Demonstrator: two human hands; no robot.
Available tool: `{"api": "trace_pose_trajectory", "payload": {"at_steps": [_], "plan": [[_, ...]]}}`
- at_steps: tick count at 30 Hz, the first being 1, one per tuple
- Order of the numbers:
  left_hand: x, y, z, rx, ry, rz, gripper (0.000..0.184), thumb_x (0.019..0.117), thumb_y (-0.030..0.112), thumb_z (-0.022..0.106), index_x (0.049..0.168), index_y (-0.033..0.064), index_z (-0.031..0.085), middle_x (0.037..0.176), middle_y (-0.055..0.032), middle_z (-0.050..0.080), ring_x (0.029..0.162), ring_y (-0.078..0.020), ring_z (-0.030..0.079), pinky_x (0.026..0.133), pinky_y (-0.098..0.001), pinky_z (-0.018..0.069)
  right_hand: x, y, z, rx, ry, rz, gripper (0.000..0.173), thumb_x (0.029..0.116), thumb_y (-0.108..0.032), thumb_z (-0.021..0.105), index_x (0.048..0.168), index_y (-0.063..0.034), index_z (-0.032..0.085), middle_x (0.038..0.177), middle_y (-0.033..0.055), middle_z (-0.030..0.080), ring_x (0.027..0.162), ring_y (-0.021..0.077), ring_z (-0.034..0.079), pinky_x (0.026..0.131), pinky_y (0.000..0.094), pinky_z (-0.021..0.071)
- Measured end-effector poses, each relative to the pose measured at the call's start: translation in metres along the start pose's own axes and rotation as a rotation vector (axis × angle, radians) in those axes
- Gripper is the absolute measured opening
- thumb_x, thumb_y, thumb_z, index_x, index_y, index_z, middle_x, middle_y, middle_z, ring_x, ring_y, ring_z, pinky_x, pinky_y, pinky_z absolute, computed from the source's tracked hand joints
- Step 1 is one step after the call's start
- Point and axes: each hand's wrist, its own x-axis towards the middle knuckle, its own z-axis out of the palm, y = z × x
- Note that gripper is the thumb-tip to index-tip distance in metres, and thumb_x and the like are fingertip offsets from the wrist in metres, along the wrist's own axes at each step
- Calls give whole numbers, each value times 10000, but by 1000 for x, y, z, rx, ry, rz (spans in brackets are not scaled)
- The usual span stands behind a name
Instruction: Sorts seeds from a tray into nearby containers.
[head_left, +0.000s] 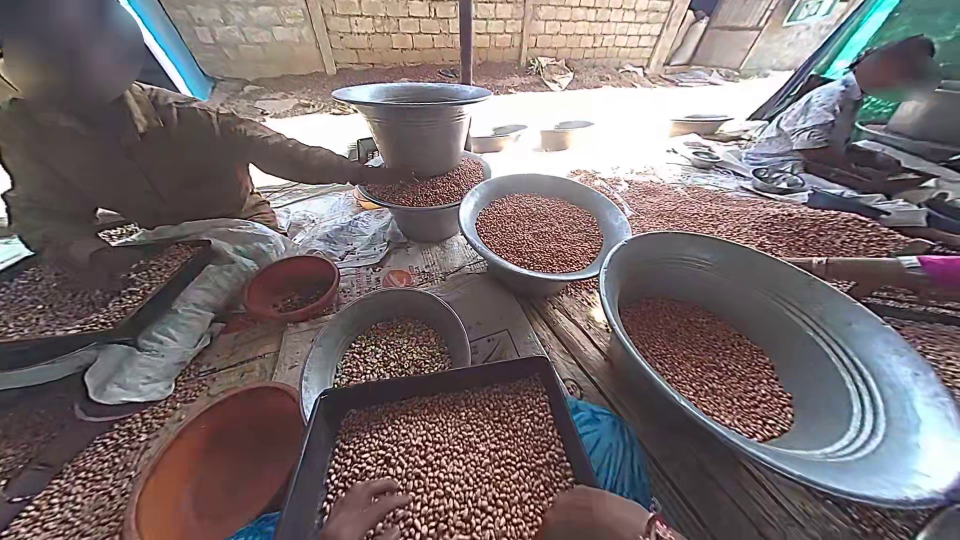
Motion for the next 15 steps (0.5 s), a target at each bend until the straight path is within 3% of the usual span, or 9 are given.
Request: {"api": "trace_pose_trajectory", "payload": {"at_steps": [2, 3, 5, 6, 9, 11, 12, 15], "plan": [[35, -9, 4, 220, 23, -190, 491, 909, 240, 728, 1371, 89, 661, 1427, -292, 554, 1334, -526, 498, 1096, -670, 385, 5, 11, -19, 172, 262, 23, 301, 1008, -194, 668, 1266, -41, 695, 1202, 231, 709, 1148, 417, 667, 999, 627, 485], [53, -12, 10, 283, -16, -296, 591, 922, 327, 719, 1460, 120, 586, 1514, -308, 461, 1412, -545, 401, 1143, -682, 314, 11, 17, -27, 272, 406, 75, 364, 1010, -178, 662, 1344, -35, 643, 1338, 244, 643, 1272, 408, 601, 1090, 585, 441], [88, -8, 34, 336, -48, -404, 655, 948, 386, 687, 1528, 141, 507, 1580, -315, 369, 1470, -542, 312, 1183, -674, 245, 26, 31, -37, 437, 613, 222, 534, 1000, -200, 669, 1496, -80, 513, 1562, 227, 453, 1446, 383, 445, 1179, 544, 369], [102, -3, 48, 339, -48, -404, 646, 938, 360, 696, 1519, 137, 520, 1581, -304, 377, 1474, -534, 312, 1184, -673, 245, 36, 40, -40, 501, 698, 264, 576, 997, -203, 672, 1525, -86, 474, 1596, 225, 406, 1472, 377, 413, 1192, 534, 359], [121, 34, 84, 270, -171, -327, 662, 935, 358, 691, 1525, 121, 508, 1614, -236, 371, 1504, -489, 285, 1183, -668, 246, 64, 58, -44, 651, 909, 338, 554, 993, -132, 643, 1512, -34, 476, 1525, 260, 472, 1419, 397, 463, 1177, 520, 371], [109, 58, 99, 217, -291, -180, 654, 922, 373, 713, 1498, 114, 545, 1616, -196, 394, 1486, -488, 328, 1135, -691, 315, 83, 61, -45, 611, 979, 444, 470, 990, -108, 616, 1448, -26, 553, 1423, 264, 551, 1340, 416, 518, 1126, 531, 409], [98, 66, 100, 182, -393, -120, 614, 936, 366, 711, 1486, 134, 565, 1622, -176, 396, 1498, -486, 308, 1134, -718, 291, 93, 58, -42, 543, 993, 482, 447, 981, -115, 616, 1419, -28, 588, 1389, 263, 569, 1319, 421, 529, 1108, 539, 421], [56, 63, 86, 218, -499, 22, 479, 987, 425, 633, 1428, 240, 633, 1583, -124, 476, 1497, -471, 330, 1130, -783, 199, 123, 37, -27, 304, 914, 423, 518, 989, -204, 605, 1490, -86, 540, 1518, 226, 503, 1452, 400, 431, 1207, 568, 313]]}}
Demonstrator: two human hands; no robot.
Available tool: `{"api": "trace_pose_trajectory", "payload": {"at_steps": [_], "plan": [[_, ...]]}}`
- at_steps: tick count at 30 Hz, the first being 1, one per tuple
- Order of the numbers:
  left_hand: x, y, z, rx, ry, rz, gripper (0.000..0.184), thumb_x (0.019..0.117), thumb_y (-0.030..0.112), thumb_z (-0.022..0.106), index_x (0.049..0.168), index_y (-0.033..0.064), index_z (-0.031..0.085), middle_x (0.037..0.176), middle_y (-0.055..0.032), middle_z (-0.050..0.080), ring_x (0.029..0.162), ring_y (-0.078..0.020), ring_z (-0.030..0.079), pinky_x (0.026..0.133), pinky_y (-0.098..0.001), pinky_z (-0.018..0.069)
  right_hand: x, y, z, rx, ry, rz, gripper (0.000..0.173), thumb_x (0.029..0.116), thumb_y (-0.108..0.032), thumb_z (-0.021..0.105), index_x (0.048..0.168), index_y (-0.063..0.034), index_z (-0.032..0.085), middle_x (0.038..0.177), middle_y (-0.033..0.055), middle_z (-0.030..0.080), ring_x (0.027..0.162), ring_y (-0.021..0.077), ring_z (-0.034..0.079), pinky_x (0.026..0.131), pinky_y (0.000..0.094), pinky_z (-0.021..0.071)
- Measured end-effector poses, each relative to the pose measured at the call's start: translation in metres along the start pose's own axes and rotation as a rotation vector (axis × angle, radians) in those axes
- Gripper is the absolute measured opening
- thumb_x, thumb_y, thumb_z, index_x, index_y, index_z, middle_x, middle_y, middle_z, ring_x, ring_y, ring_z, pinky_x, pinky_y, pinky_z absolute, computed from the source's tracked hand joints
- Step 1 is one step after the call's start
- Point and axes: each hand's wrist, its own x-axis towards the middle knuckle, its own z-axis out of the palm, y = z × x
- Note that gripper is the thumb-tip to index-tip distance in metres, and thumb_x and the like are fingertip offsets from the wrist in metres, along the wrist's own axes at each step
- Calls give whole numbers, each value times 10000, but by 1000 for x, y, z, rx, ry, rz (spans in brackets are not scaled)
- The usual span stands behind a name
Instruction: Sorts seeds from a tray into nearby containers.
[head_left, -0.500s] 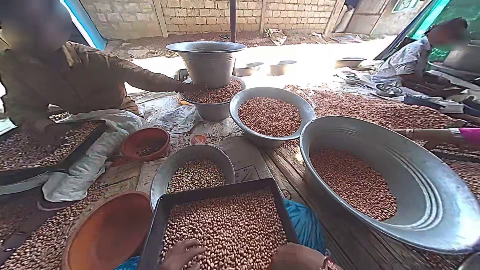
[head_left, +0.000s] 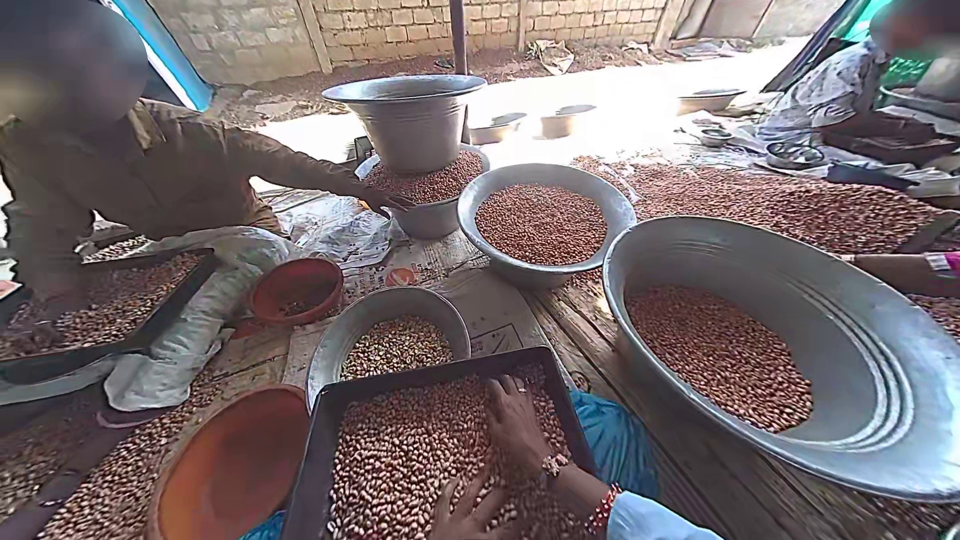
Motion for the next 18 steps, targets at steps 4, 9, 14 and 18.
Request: {"api": "trace_pose_trajectory", "payload": {"at_steps": [4, 9, 14, 18], "plan": [[-67, -48, -21, 85, 41, -231, 500, 907, 356, 753, 1355, 143, 688, 1665, -217, 285, 1542, -526, 143, 1114, -832, 31, -31, -34, 38, -82, -195, -279, 645, 1010, -249, 559, 1622, -206, 363, 1685, 190, 287, 1568, 439, 210, 1188, 738, 186], [-66, -107, -43, 248, 95, -563, 478, 896, 113, 649, 1245, -211, 602, 1451, -454, 431, 1473, -613, 236, 1195, -731, -19, -85, -53, 38, -64, -567, -631, 472, 1031, -303, 597, 1497, -232, 567, 1665, 182, 342, 1539, 519, 223, 1095, 844, 194], [15, -68, -36, 23, 113, -573, 643, 981, 298, 642, 1358, -207, 511, 1489, -452, 381, 1459, -582, 309, 1227, -594, 237, -71, -36, -35, 86, -447, -605, 303, 1037, -109, 566, 1307, -109, 703, 1420, 187, 625, 1279, 384, 624, 1038, 586, 496], [76, 0, -35, -76, -70, -432, 580, 984, 399, 628, 1323, -72, 625, 1458, -303, 529, 1415, -488, 437, 1150, -631, 344, -40, 12, -69, 10, 298, -199, 473, 949, -62, 608, 1411, -154, 644, 1528, 217, 521, 1399, 433, 508, 1132, 597, 404]]}}
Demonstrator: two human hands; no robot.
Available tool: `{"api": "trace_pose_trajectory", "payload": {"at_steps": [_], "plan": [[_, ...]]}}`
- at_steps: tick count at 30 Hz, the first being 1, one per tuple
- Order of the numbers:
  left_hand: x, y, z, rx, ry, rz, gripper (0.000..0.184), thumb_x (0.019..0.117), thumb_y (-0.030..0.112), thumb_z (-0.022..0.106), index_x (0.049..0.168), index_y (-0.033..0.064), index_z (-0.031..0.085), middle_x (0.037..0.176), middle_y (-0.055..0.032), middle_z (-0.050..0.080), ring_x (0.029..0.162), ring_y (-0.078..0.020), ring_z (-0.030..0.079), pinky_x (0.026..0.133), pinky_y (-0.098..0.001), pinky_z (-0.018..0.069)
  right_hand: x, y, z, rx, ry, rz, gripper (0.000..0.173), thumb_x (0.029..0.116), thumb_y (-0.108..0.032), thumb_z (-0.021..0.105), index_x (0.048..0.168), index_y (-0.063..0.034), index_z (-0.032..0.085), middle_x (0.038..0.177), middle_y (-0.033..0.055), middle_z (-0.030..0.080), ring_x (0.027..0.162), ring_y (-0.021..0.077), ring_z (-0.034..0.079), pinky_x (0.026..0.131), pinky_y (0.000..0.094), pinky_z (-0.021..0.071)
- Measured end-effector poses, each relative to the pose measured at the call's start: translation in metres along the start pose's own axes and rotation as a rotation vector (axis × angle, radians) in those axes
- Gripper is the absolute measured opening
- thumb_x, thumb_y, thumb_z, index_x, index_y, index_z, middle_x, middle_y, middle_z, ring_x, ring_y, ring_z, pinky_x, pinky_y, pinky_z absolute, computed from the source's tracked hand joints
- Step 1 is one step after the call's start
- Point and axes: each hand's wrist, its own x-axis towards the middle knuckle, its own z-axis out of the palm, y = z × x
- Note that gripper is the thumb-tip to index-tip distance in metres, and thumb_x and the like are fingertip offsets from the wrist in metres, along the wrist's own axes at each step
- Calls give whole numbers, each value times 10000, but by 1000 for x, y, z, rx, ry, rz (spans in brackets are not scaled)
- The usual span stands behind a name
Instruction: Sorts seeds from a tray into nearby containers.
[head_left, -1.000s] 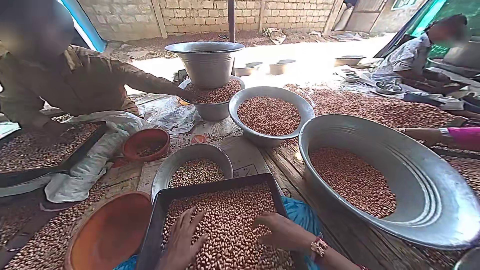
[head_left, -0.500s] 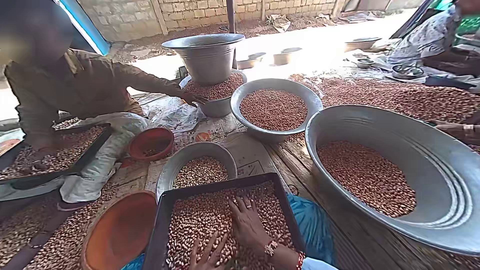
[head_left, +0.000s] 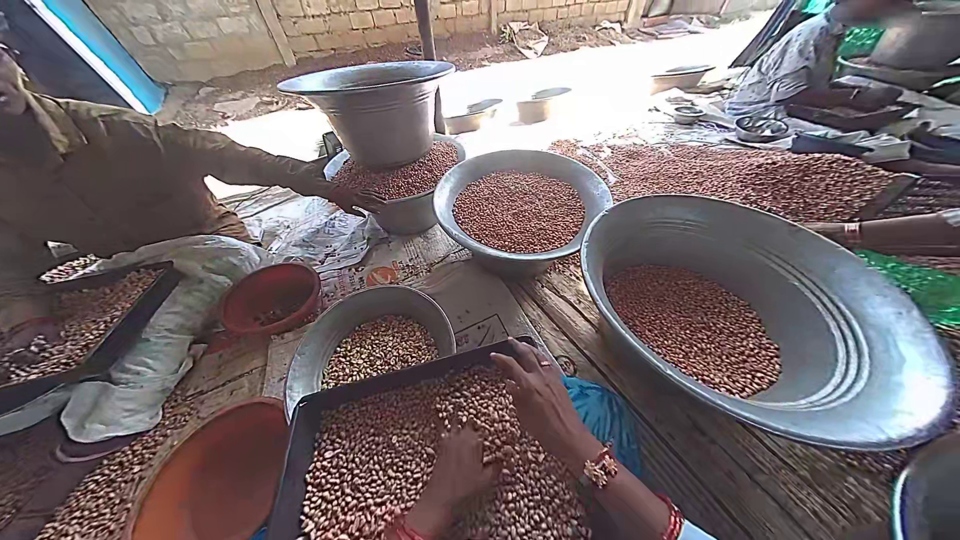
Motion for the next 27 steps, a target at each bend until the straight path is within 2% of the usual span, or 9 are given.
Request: {"api": "trace_pose_trajectory", "payload": {"at_steps": [2, 4, 7, 12, 16, 18, 22, 24, 27], "plan": [[-16, 9, 21, -37, 25, 287, 602, 981, 437, 628, 1432, 40, 597, 1572, -274, 423, 1493, -546, 275, 1130, -781, 209, 10, 25, -11, 258, -34, 292, 625, 990, -90, 585, 1585, -94, 395, 1615, 205, 399, 1448, 367, 459, 1155, 528, 403], [-41, -4, 35, -7, 14, 475, 590, 998, 423, 605, 1528, 177, 522, 1607, -195, 416, 1517, -515, 251, 1103, -830, 177, 9, 46, -8, 732, -103, 528, 685, 1036, -152, 572, 1627, -106, 229, 1562, 182, 460, 1352, 259, 545, 1093, 434, 467], [-73, -60, 43, 84, 144, 474, 434, 968, 364, 641, 1336, 144, 704, 1512, -187, 541, 1496, -471, 340, 1140, -790, 150, -5, 55, 6, 1146, -167, 783, 422, 1086, -305, 501, 1445, -83, 494, 1231, 115, 647, 1050, 152, 649, 903, 354, 541], [-82, -146, 5, 344, 349, 101, 503, 986, 368, 614, 1283, -33, 681, 1643, -322, 239, 1523, -568, 151, 1111, -836, 59, -5, 65, 15, 1221, -233, 734, 345, 1105, -303, 431, 1288, -74, 611, 1054, 43, 697, 898, 79, 674, 791, 285, 564], [-18, -126, -2, 294, 682, 9, 709, 715, 157, 777, 1390, 0, 626, 1467, -404, 457, 1345, -658, 411, 1101, -769, 273, -7, 67, 16, 1243, -231, 674, 323, 1098, -288, 414, 1263, -92, 611, 1015, 21, 701, 872, 59, 679, 772, 266, 573], [10, -76, -8, 128, 501, -43, 660, 795, 101, 761, 1431, 36, 597, 1533, -359, 406, 1407, -637, 331, 1117, -734, 300, -9, 65, 14, 1256, -226, 668, 345, 1104, -286, 399, 1307, -82, 588, 1062, 31, 692, 912, 63, 671, 814, 277, 567], [25, -3, 28, -62, 442, 258, 584, 962, 340, 625, 1474, 65, 566, 1539, -264, 471, 1429, -549, 383, 1146, -698, 297, -13, 64, 13, 1259, -198, 663, 344, 1106, -281, 382, 1302, -87, 587, 1062, 22, 701, 915, 50, 679, 821, 264, 574], [0, 6, 43, -65, 341, 410, 557, 940, 345, 667, 1421, 67, 624, 1572, -209, 459, 1437, -533, 386, 1127, -712, 315, -14, 65, 15, 1208, -197, 664, 360, 1113, -278, 384, 1335, -68, 574, 1113, 32, 684, 947, 43, 659, 835, 252, 550], [-50, -19, 38, 27, 64, 368, 451, 954, 336, 682, 1343, 110, 687, 1642, -166, 365, 1483, -516, 316, 1110, -748, 275, -12, 67, 16, 1149, -212, 659, 403, 1106, -274, 403, 1407, -35, 523, 1246, 77, 640, 1055, 64, 625, 922, 273, 516]]}}
